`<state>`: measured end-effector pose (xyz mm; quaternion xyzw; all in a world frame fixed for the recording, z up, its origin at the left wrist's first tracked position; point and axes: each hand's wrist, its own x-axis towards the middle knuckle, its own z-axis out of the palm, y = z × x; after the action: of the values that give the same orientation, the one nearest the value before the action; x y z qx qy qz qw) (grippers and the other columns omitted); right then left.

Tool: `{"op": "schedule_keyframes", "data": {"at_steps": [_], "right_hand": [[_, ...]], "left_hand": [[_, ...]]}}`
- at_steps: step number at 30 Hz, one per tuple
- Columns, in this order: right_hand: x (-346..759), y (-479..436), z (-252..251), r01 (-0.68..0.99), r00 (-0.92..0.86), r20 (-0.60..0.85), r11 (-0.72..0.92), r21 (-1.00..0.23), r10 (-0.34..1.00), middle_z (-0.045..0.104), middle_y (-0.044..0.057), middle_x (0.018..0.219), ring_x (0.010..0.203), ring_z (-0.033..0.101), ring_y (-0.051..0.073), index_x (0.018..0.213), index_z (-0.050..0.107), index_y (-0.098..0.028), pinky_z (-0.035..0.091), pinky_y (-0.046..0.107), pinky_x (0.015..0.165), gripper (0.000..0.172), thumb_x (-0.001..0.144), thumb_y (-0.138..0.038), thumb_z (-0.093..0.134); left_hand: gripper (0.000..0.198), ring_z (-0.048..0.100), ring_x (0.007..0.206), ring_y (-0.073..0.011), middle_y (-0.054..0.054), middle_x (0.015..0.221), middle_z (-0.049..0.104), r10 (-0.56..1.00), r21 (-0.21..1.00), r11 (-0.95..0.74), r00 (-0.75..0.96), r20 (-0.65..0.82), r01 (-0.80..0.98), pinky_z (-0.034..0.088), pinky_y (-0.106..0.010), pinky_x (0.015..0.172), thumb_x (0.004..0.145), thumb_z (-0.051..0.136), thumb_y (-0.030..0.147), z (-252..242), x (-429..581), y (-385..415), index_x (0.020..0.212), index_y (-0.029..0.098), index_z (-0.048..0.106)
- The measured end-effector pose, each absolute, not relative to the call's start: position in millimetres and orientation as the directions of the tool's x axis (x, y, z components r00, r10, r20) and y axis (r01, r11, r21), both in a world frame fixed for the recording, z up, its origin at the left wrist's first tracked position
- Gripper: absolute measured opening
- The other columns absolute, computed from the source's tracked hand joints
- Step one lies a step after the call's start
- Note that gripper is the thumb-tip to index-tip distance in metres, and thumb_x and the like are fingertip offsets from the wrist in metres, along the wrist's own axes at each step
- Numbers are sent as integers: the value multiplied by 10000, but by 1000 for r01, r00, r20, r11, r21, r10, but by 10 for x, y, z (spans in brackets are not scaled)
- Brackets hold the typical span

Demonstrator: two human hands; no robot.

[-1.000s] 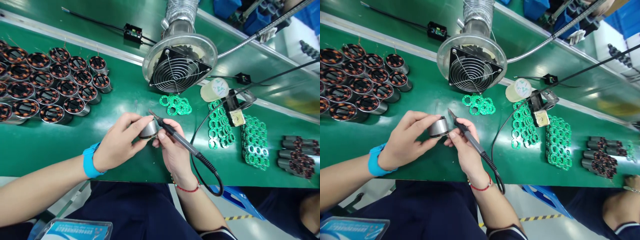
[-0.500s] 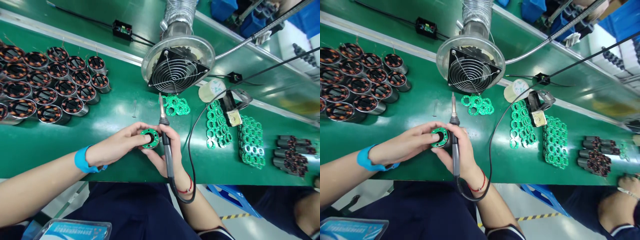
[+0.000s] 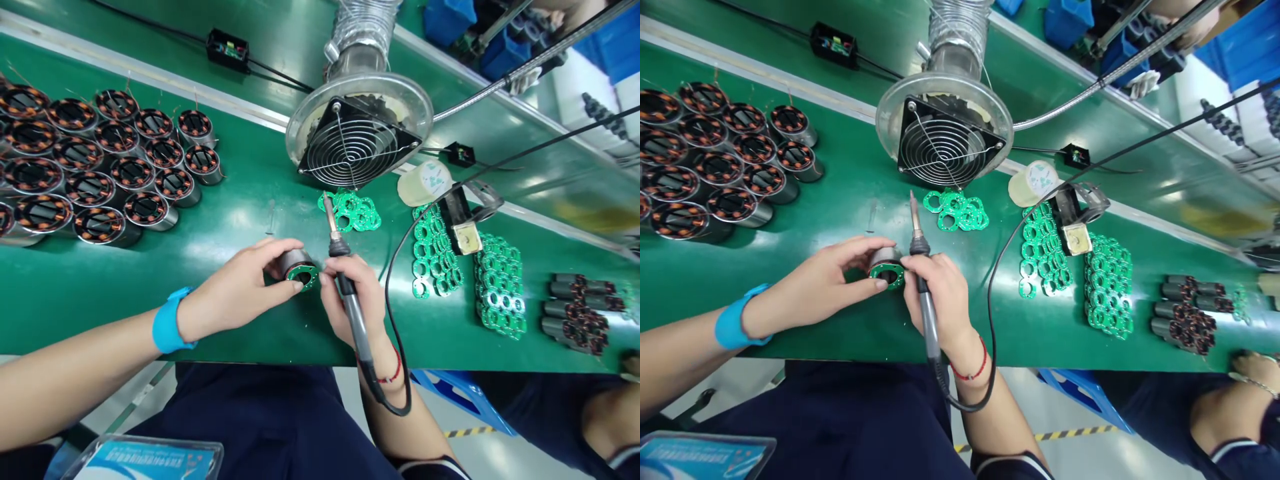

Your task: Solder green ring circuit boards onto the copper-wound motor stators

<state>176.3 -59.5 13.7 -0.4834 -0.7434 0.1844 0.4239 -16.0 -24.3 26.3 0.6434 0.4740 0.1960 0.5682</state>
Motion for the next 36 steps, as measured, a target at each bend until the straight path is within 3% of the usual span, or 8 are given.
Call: {"op": "schedule_keyframes", "data": {"at_steps": [2,5,11,16,22,25,28,36], "right_hand": [[1724,-588,119,580,-154,413,421,-697,897,680,-7,888,707,625,165,1112,566,-301,534,349,680,310,883,-92,560],[1665,-605,112,448,22,211,179,-876,977,618,-36,802,657,605,139,1150,545,-288,539,322,663,306,887,-131,546],[1751,-586,169,-121,-67,-38,-46,-992,997,617,-71,735,581,607,103,1159,532,-284,540,264,599,293,890,-305,644],[1807,-561,194,-163,-190,-114,-146,-976,975,530,-104,668,469,483,68,1144,534,-286,427,205,456,384,837,-385,742],[1775,-613,175,237,-159,21,59,-970,987,533,-79,722,538,497,88,1216,540,-298,479,233,526,376,873,-216,671],[1756,-645,182,327,-158,163,207,-922,974,670,0,973,831,675,152,1293,508,-310,588,325,774,450,885,-184,650],[1740,-674,229,239,-271,224,290,-927,936,708,44,1192,1124,682,198,1351,470,-329,559,423,990,463,935,-151,565],[1729,-720,363,206,-368,420,513,-833,830,754,9,971,910,696,190,1227,506,-343,593,405,850,396,902,-116,516]], "left_hand": [[473,590,854,-201,-60,1019,634,870,867,-92,463,-169,490,514,-372,814,863,576,343,257,-154,-277,1306,179,605],[484,584,858,-205,-64,1011,622,890,836,-166,445,-102,523,516,-369,814,878,542,326,256,-145,-293,1334,173,593],[565,643,925,-205,-64,1068,682,741,928,303,559,-372,217,551,-348,827,803,650,407,288,-166,-211,1310,160,608],[588,642,859,-213,-35,921,702,664,903,372,618,-421,215,547,-339,727,770,666,374,320,-176,-214,1328,193,620],[395,637,822,-197,-25,883,690,668,913,322,623,-407,251,551,-321,713,802,647,377,245,-175,-226,1154,205,700],[484,647,820,-185,-38,951,701,624,895,390,652,-431,218,556,-304,702,794,687,356,226,-189,-201,1252,204,646],[544,682,858,-194,-62,1042,694,531,850,512,730,-429,127,583,-311,706,775,720,310,275,-205,-179,1296,207,599],[294,699,765,-171,-4,868,655,293,680,725,845,-446,108,631,-346,733,752,768,307,418,-197,-191,958,183,600]]}}
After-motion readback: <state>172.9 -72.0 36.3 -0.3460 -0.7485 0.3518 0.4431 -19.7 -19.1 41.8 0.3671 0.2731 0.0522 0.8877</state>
